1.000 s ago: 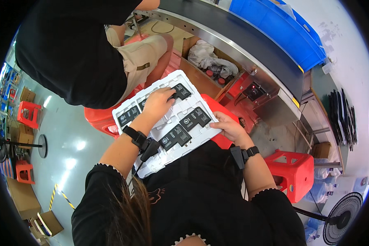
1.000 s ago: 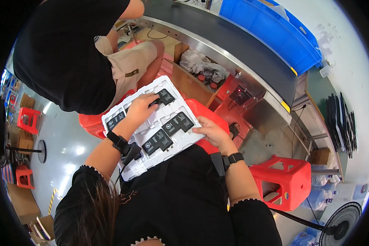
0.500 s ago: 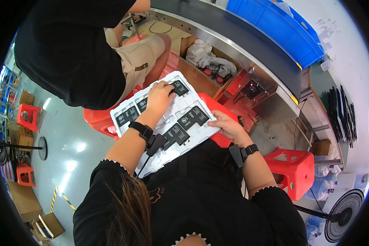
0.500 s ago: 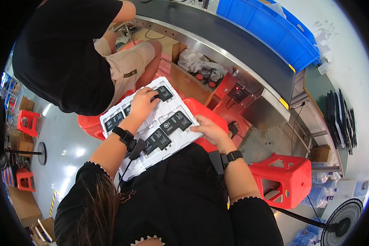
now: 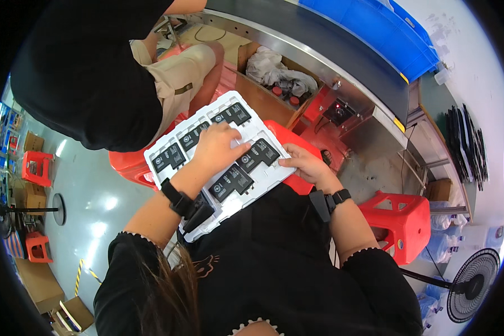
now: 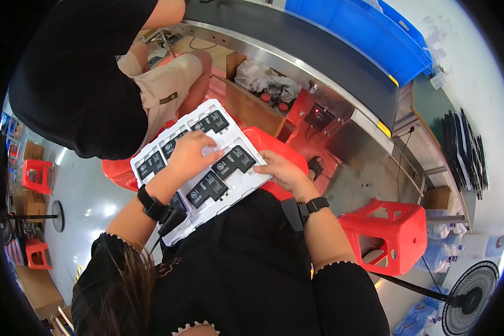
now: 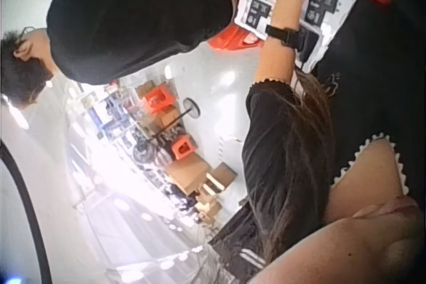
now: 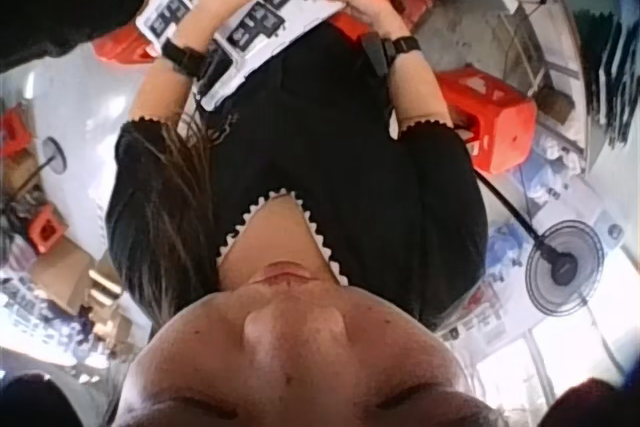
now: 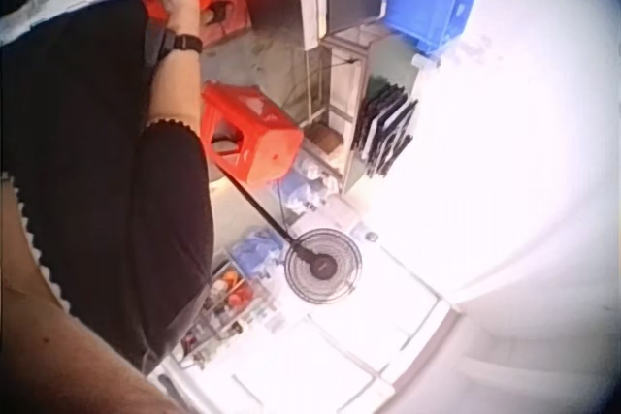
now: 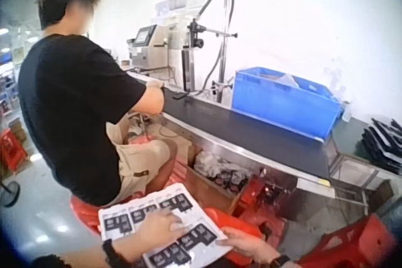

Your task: Assemble lithium batteries into plastic trays and place finished trays on a conveyor belt.

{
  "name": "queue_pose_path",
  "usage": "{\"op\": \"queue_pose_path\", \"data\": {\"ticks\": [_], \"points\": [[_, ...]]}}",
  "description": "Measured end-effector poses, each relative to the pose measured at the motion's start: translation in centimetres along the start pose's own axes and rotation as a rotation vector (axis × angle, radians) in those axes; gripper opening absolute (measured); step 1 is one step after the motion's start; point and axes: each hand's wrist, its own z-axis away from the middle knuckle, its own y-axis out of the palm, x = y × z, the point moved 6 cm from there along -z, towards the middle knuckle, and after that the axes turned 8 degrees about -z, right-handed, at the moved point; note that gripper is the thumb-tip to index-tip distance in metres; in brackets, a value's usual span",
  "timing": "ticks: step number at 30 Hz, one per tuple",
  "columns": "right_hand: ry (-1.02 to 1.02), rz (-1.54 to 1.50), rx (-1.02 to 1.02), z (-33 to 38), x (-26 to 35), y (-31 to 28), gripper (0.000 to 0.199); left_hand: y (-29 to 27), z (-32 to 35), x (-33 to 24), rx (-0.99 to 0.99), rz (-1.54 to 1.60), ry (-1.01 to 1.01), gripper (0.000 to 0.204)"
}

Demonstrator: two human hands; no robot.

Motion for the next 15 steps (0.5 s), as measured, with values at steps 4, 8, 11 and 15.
{"op": "queue_pose_path", "data": {"ticks": [4,8,11,15], "points": [[0.013,-0.008,0.03,-0.1,0.0,0.1,0.036,1.4,1.4,-3.0,0.33,-0.227,-0.078,0.046],[0.006,-0.016,0.017,0.2,0.5,0.8,0.037,1.9,1.0,-3.3,0.321,-0.301,0.007,0.045],[0.011,0.011,0.014,0.4,0.2,0.4,0.038,2.0,1.4,-3.4,0.253,-0.242,0.064,0.04],[-0.019,-0.004,0.038,0.5,0.3,0.8,0.038,1.5,2.4,-3.3,0.001,-0.155,0.153,0.031]]}}
